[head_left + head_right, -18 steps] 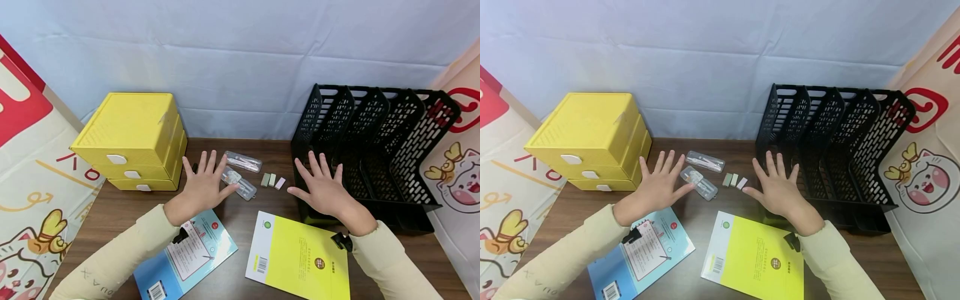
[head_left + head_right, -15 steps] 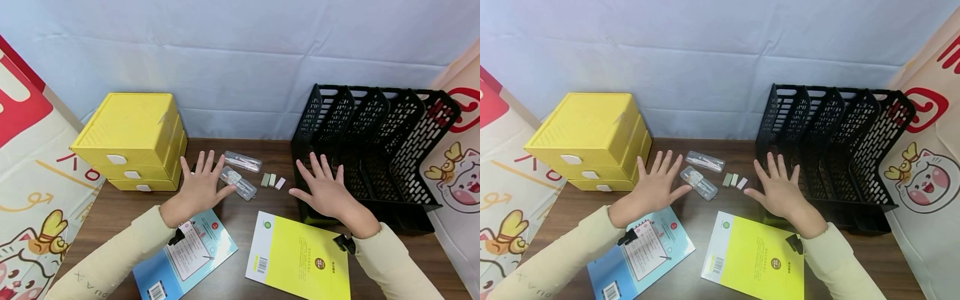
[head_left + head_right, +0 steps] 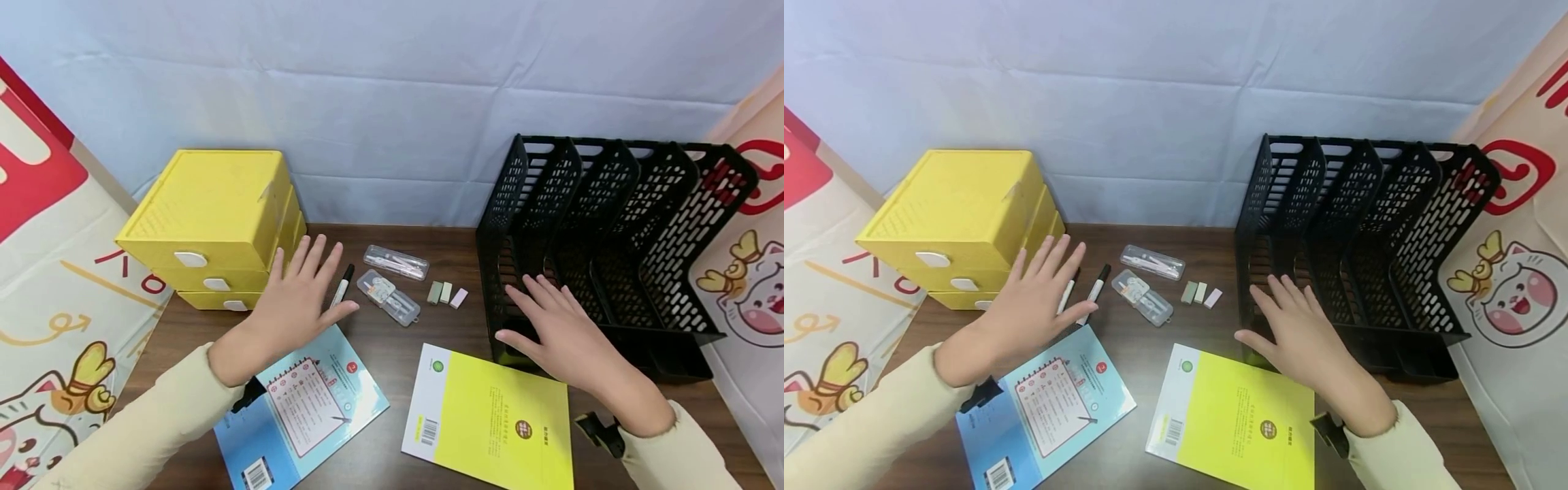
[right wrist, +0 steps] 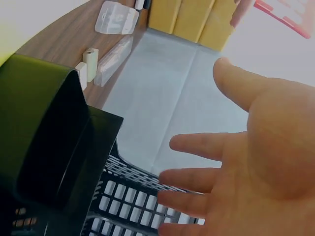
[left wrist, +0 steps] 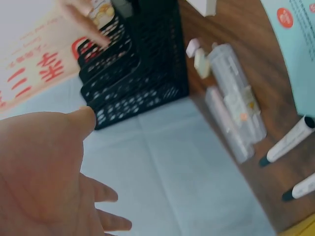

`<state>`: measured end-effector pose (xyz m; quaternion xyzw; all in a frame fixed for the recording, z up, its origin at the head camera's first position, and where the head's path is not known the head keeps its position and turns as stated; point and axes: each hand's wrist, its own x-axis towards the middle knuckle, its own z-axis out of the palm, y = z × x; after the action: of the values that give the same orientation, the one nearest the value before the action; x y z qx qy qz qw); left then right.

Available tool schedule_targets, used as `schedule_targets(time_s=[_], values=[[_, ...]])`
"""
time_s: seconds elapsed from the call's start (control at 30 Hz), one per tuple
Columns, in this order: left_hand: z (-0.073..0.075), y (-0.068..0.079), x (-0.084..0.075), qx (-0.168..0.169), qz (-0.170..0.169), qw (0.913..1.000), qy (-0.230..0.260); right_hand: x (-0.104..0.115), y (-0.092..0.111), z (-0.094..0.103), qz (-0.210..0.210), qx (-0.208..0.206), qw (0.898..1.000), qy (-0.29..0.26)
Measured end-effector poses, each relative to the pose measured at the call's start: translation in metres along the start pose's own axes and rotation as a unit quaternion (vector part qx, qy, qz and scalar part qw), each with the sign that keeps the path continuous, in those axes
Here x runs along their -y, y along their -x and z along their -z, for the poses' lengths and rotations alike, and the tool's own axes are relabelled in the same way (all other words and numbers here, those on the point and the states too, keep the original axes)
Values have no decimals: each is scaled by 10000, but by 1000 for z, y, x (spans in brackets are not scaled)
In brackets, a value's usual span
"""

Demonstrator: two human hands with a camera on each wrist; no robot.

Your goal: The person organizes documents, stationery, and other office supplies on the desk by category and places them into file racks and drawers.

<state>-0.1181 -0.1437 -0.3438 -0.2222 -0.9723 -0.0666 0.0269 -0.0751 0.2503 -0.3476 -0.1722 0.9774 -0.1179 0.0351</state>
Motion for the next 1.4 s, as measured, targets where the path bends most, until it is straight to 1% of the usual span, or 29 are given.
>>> schedule_targets(time_s=[0.17, 0.27, 0.37, 0.47, 0.53, 0.6, 0.7, 0.8, 0.93, 1.03, 1.17, 1.27, 1.4], values=[[20, 10, 13, -272, -110, 9996, 57, -2, 21, 1, -133, -166, 9997, 103], [29, 15, 23, -661, -283, 9973, 137, -3, 34, 2, -187, -361, 9991, 104], [38, 19, 34, -1126, -400, 9925, 275, -6, 44, 3, -294, -473, 9984, 14], [47, 23, 47, -1508, -375, 9873, 322, -8, 52, 1, -568, -310, 9978, -158], [51, 27, 57, -1606, -296, 9860, 342, -10, 57, -1, -795, -53, 9965, -272], [53, 30, 69, -1608, -211, 9861, 362, -14, 62, -4, -1009, 286, 9937, -392], [54, 36, 87, -1451, -23, 9887, 380, -21, 69, -13, -1249, 893, 9866, -558], [54, 41, 101, -1259, 175, 9912, 368, -28, 77, -25, -1422, 1422, 9770, -716], [50, 41, 116, -1058, 337, 9934, 281, -39, 87, -43, -1753, 1872, 9623, -900], [46, 39, 125, -908, 440, 9947, 213, -44, 89, -56, -2031, 2131, 9515, -893], [43, 38, 131, -729, 593, 9955, 130, -47, 90, -68, -2244, 2214, 9457, -796], [41, 37, 133, -729, 636, 9953, 98, -49, 91, -73, -2521, 2244, 9377, -822], [39, 37, 133, -850, 632, 9943, 76, -51, 92, -76, -2948, 2439, 9198, -867]])
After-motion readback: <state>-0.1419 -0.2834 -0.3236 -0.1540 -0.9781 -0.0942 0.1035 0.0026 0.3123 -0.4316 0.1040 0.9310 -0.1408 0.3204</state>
